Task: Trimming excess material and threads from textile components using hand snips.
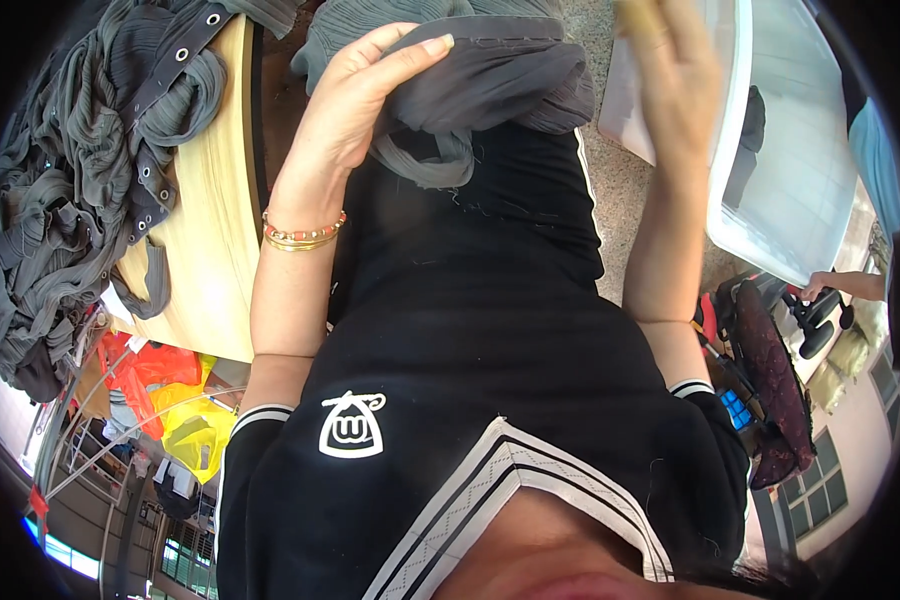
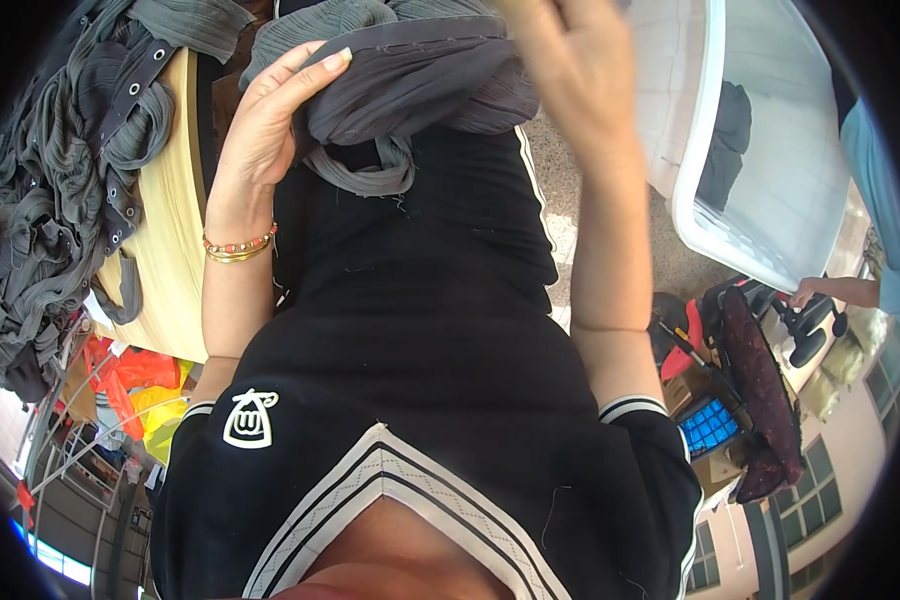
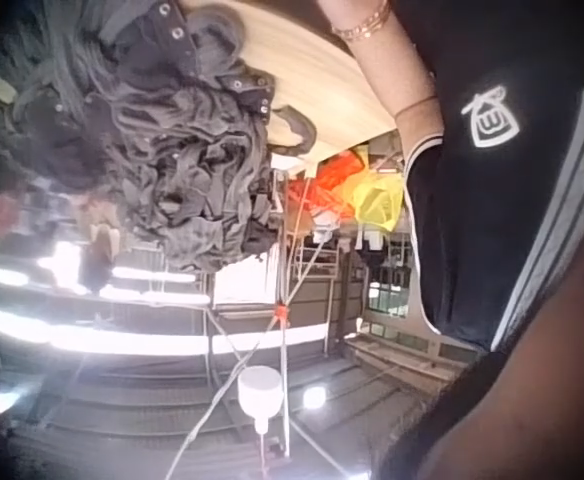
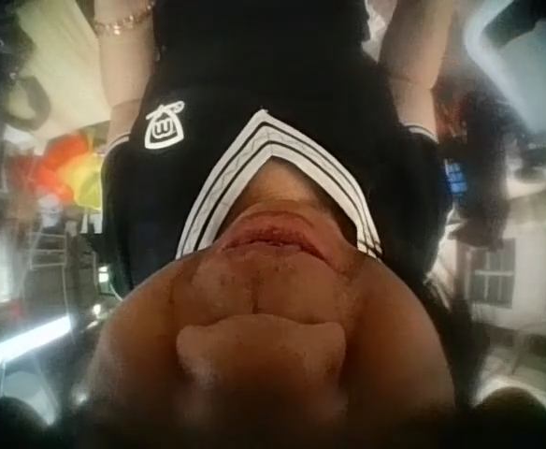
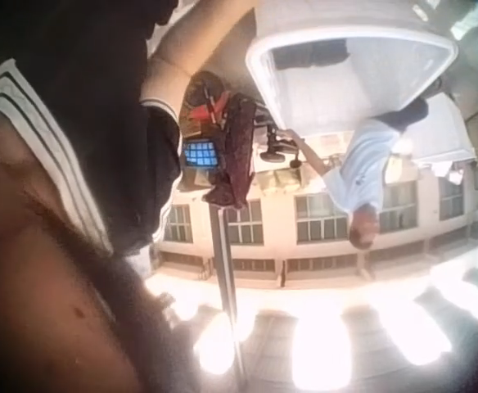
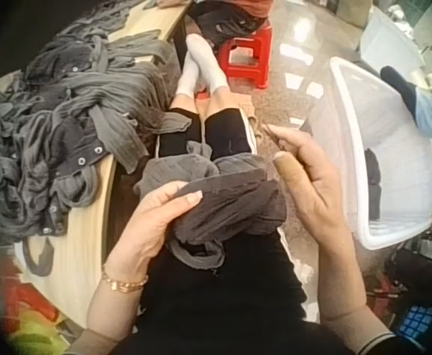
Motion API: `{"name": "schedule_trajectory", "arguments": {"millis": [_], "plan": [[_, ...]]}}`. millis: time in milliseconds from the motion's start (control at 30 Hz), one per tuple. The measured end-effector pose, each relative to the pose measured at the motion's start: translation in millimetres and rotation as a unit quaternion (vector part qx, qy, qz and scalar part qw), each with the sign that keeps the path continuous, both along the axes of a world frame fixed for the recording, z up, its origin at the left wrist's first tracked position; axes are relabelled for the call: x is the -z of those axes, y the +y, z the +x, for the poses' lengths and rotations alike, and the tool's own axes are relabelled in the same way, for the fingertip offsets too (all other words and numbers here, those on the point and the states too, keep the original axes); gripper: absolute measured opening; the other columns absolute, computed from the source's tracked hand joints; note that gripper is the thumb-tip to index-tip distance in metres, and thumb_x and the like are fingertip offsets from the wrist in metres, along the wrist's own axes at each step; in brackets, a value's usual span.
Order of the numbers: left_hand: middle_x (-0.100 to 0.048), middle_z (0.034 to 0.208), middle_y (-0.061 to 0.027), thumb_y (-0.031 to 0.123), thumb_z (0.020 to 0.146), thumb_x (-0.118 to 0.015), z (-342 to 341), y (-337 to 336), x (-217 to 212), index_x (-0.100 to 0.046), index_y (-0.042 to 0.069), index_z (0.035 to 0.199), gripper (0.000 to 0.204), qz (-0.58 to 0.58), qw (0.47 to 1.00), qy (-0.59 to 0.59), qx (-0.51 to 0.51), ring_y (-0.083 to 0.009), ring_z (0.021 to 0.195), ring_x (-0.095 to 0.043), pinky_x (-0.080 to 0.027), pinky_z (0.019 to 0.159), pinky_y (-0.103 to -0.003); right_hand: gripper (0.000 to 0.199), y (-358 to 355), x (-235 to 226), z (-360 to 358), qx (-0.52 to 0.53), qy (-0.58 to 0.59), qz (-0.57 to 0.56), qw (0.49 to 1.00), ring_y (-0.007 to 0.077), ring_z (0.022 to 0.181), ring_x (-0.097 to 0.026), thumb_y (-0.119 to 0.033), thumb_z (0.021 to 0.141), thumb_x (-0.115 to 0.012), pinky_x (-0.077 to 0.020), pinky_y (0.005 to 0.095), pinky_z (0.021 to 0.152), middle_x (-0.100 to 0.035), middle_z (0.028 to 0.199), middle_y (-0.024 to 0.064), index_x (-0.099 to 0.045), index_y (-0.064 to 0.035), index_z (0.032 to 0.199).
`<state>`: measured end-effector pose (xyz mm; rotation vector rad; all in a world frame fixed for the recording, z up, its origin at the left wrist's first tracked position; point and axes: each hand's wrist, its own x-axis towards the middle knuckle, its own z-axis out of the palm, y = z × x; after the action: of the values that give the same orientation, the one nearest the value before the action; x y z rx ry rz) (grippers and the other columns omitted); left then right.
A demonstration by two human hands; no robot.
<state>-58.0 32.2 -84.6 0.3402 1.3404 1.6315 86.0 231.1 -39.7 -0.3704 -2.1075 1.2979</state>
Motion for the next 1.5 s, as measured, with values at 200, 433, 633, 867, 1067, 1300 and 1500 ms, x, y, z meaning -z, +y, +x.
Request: {"name": "schedule_trajectory", "arguments": {"millis": [200, 433, 633, 867, 1067, 1300, 1500], "plan": [[-0.073, 0.102, -0.0035, 0.011, 0.092, -0.075, 3, 2, 1, -0.068, 0.003, 0.112, 0.022, -0.002, 0.999, -0.039, -0.025, -0.0080, 0.090, -0.068, -0.054, 0.085, -0.024, 0.035, -20, 48, 20, -0.030, -0.091, 0.019, 0.995, 0.0130, 0.077, -0.057, -0.012, 0.090, -0.077, -0.0483, 0.0267, 0.073, -0.059, 0.085, 0.0039, -0.073, -0.0084, 0.125], [-0.073, 0.106, -0.0043, 0.010, 0.091, -0.074, 6, 6, 3, -0.066, 0.002, 0.123, 0.034, -0.020, 0.999, -0.040, -0.032, -0.0092, 0.095, -0.068, -0.053, 0.088, -0.024, 0.040, -24, 61, 13, -0.060, -0.109, -0.023, 0.992, 0.0111, 0.078, -0.057, -0.010, 0.088, -0.080, -0.0487, 0.0252, 0.072, -0.059, 0.085, 0.0017, -0.074, -0.0135, 0.127], [-0.071, 0.116, -0.0039, 0.008, 0.092, -0.072, 1, 3, 3, -0.063, 0.002, 0.132, 0.041, -0.029, 0.999, -0.044, -0.003, -0.0083, 0.104, -0.066, -0.050, 0.096, -0.025, 0.040, -24, 61, 9, -0.091, -0.117, -0.034, 0.988, 0.0106, 0.083, -0.052, -0.009, 0.091, -0.075, -0.0421, 0.0239, 0.076, -0.054, 0.087, -0.0001, -0.071, -0.0090, 0.131], [-0.071, 0.115, -0.0033, 0.007, 0.093, -0.071, 2, 3, 6, -0.064, 0.002, 0.131, 0.039, -0.014, 0.999, -0.048, -0.002, -0.0077, 0.103, -0.066, -0.050, 0.095, -0.024, 0.039, -21, 62, 10, -0.088, -0.113, -0.033, 0.989, 0.0130, 0.078, -0.056, -0.009, 0.088, -0.079, -0.0468, 0.0266, 0.074, -0.059, 0.084, 0.0024, -0.074, -0.0114, 0.126], [-0.074, 0.106, -0.0033, 0.004, 0.092, -0.071, 3, 3, 7, -0.068, 0.004, 0.125, 0.033, 0.004, 1.000, -0.023, -0.012, -0.0075, 0.092, -0.070, -0.056, 0.084, -0.022, 0.037, -17, 60, 10, -0.105, -0.115, -0.023, 0.987, 0.0134, 0.077, -0.056, -0.010, 0.087, -0.079, -0.0466, 0.0271, 0.073, -0.058, 0.083, 0.0028, -0.075, -0.0107, 0.124], [-0.074, 0.106, -0.0026, 0.005, 0.092, -0.070, 4, 3, 8, -0.068, 0.004, 0.125, 0.033, 0.007, 1.000, -0.022, -0.005, -0.0070, 0.092, -0.069, -0.056, 0.084, -0.022, 0.037, -17, 59, 11, -0.106, -0.106, -0.009, 0.989, 0.0133, 0.075, -0.055, -0.011, 0.087, -0.080, -0.0461, 0.0273, 0.071, -0.059, 0.082, 0.0025, -0.075, -0.0108, 0.123], [-0.074, 0.106, -0.0028, 0.005, 0.092, -0.070, 3, 2, 11, -0.067, 0.004, 0.127, 0.035, 0.015, 0.999, -0.031, -0.006, -0.0072, 0.093, -0.070, -0.056, 0.084, -0.023, 0.035, -15, 64, 10, -0.117, -0.103, -0.025, 0.987, 0.0124, 0.075, -0.055, -0.010, 0.087, -0.079, -0.0457, 0.0267, 0.070, -0.059, 0.080, 0.0021, -0.076, -0.0117, 0.122]]}}
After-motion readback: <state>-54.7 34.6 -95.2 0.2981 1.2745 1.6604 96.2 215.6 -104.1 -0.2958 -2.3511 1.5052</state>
